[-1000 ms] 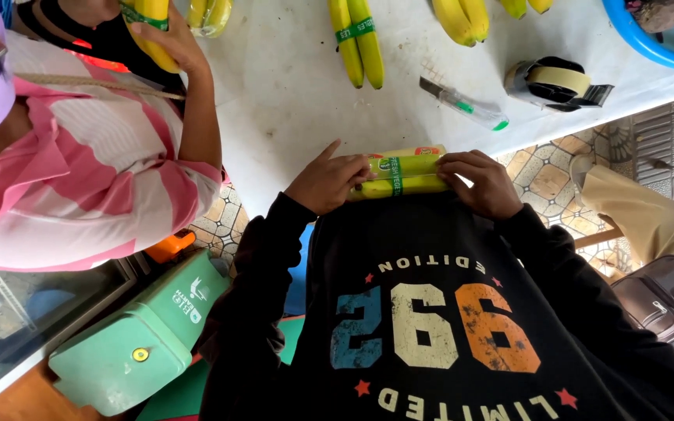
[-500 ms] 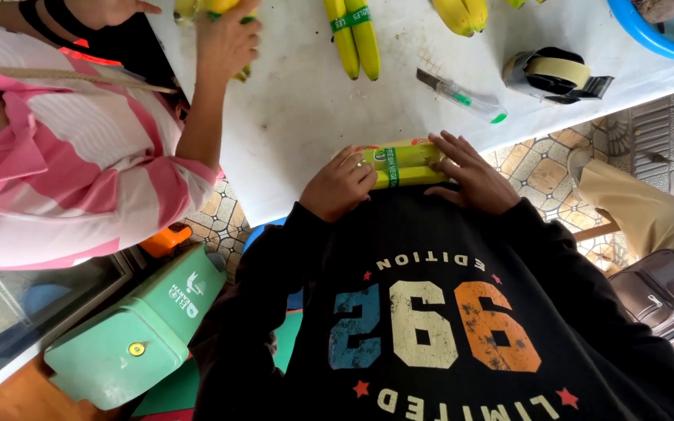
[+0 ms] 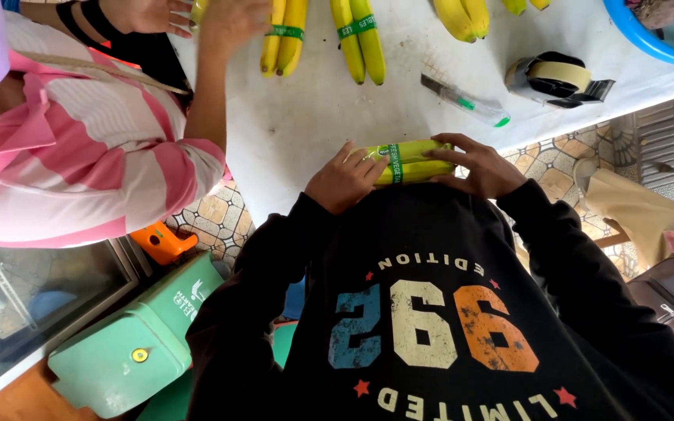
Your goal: The person wraps plastic tape around bunches of bananas at a table, using a utility knife to cut the tape from a roll for each bunch.
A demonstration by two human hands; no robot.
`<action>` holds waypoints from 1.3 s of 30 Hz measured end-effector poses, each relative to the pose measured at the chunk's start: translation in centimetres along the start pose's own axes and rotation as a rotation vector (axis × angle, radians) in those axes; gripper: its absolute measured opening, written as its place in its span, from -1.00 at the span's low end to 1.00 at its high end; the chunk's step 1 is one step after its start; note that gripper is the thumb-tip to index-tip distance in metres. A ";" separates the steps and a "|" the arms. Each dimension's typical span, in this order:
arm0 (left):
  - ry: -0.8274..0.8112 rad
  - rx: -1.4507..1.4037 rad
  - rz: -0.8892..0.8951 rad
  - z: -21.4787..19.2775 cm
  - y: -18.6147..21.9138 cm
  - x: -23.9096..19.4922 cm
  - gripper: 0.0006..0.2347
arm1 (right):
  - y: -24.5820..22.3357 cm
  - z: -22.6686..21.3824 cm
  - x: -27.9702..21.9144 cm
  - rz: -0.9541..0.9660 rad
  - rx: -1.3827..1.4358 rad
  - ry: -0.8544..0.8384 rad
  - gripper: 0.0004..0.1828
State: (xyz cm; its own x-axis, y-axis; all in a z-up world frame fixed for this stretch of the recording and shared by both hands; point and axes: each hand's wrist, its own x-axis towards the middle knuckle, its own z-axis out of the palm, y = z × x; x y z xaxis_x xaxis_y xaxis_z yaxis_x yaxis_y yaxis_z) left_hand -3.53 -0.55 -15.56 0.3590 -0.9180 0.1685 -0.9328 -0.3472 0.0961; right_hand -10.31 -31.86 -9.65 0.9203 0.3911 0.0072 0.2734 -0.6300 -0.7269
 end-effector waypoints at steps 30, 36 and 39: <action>-0.751 -0.727 -0.406 0.1 -6.2 11.2 -0.31 | 1.0 1.7 -0.5 0.011 0.323 0.137 -0.66; -1.066 -0.803 -0.307 2.1 -7.6 12.8 -0.29 | 0.3 1.3 -0.6 0.006 0.381 0.186 -0.67; -1.034 -0.863 -0.261 0.3 -7.5 13.3 -0.40 | -0.1 1.8 -1.1 0.033 0.354 0.253 -0.67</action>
State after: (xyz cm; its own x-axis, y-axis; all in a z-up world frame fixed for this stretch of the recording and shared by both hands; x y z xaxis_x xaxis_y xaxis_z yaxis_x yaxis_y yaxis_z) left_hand 8.22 -10.23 -14.30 -0.0206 -0.7002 -0.7136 -0.3910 -0.6513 0.6503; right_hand -11.87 -31.00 -10.84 0.9785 0.1704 0.1158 0.1703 -0.3530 -0.9200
